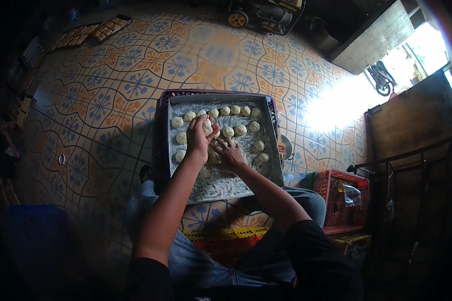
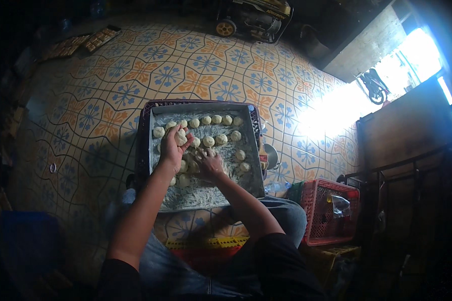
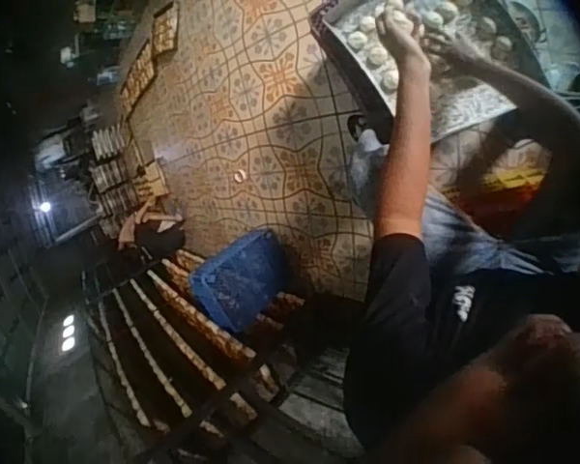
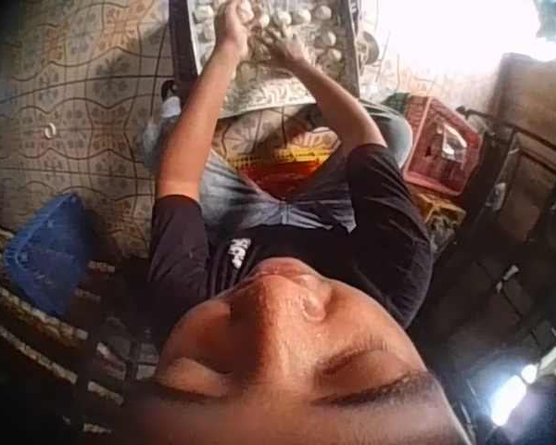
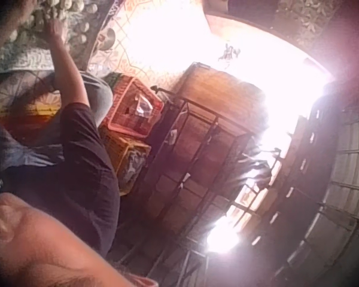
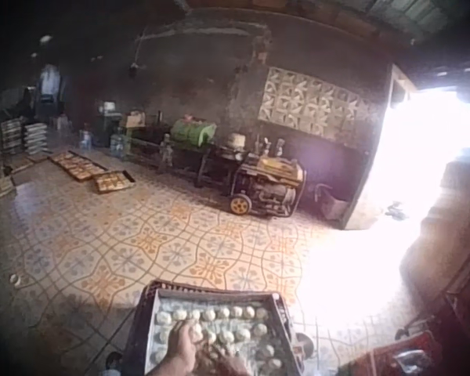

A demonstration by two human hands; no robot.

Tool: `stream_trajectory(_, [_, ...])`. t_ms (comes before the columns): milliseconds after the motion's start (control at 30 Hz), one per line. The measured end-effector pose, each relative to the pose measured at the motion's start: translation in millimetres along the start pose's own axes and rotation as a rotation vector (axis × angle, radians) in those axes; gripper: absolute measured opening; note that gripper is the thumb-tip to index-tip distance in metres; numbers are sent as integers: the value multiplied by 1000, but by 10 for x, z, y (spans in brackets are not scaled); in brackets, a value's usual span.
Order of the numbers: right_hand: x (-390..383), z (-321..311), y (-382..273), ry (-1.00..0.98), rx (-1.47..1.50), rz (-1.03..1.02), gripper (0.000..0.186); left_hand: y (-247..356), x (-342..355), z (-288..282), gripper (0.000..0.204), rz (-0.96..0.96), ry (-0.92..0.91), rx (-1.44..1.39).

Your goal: The person shapes small pieces of dough into balls and places them in a tray filled with flour.

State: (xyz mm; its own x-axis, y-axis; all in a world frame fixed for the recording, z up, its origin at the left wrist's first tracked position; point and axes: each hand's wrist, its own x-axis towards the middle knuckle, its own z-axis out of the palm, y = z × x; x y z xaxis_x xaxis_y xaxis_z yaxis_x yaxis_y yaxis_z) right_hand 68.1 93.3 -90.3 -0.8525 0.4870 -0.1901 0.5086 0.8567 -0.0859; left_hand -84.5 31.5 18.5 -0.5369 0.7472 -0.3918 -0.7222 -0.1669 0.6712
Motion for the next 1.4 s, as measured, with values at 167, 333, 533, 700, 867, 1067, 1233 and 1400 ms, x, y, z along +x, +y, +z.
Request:
stream_trajectory(167, [-44,139,-10,86,-23,-65,72,76,11,-101,22,9,19,-22])
stream_trajectory(333, [-25,404,63,476,98,-168,38,98,-18,-69,23,36,12,-42])
stream_trajectory(533, [-25,490,287,435,303,-181,29,195,-3,-5,20,27,-3,-101])
stream_trajectory(700, [-249,219,540,179,584,-51,25,416,87,35,19,7,2,-170])
stream_trajectory(867, [-424,-2,302,257,630,377,77,410,31,-143,20,50,4,-119])
stream_trajectory(1067, [-419,663,238,279,299,378,98,298,-47,8,20,21,-18,-48])
stream_trajectory(1233, [-362,770,253,435,164,116,88,281,-33,-32,20,44,-10,-19])
stream_trajectory(1400, [-433,723,364,331,307,145,85,368,-109,-192,20,37,28,85])
